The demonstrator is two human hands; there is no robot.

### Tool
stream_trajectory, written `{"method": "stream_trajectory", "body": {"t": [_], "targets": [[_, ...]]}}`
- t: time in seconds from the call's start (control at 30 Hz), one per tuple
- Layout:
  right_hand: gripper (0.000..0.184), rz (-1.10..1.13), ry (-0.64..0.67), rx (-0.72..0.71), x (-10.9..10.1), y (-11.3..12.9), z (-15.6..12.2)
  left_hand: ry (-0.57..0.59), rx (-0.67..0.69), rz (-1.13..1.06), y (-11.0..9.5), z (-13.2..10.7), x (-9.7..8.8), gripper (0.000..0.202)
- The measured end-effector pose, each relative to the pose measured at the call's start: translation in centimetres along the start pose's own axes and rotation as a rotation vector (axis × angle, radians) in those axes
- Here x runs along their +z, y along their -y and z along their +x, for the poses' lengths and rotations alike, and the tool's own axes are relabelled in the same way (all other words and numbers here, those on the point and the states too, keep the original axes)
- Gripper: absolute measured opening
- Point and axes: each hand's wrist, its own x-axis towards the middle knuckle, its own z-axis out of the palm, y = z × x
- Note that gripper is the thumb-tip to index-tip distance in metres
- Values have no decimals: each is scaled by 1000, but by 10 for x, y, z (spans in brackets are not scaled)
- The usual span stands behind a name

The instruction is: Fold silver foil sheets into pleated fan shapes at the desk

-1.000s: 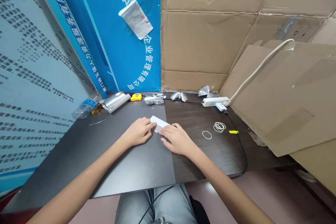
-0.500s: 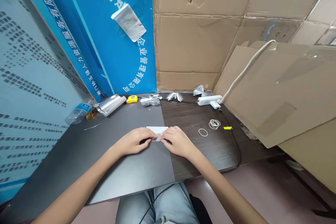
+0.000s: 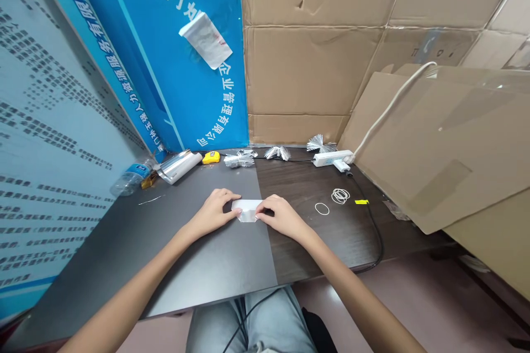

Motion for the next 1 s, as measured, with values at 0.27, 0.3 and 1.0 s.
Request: {"method": "stream_trajectory", "body": {"t": [0.27,0.3,1.0], "targets": [[51,-70,-56,131,2,-10,7,50,-88,-120,-7,0,-2,21],[59,-83,-46,160,2,-11,8,56,-85,-162,-6,0,-1,21],[27,-17,292,201,2,1,65,-107,-209,49,6,-3,-2,53]]}}
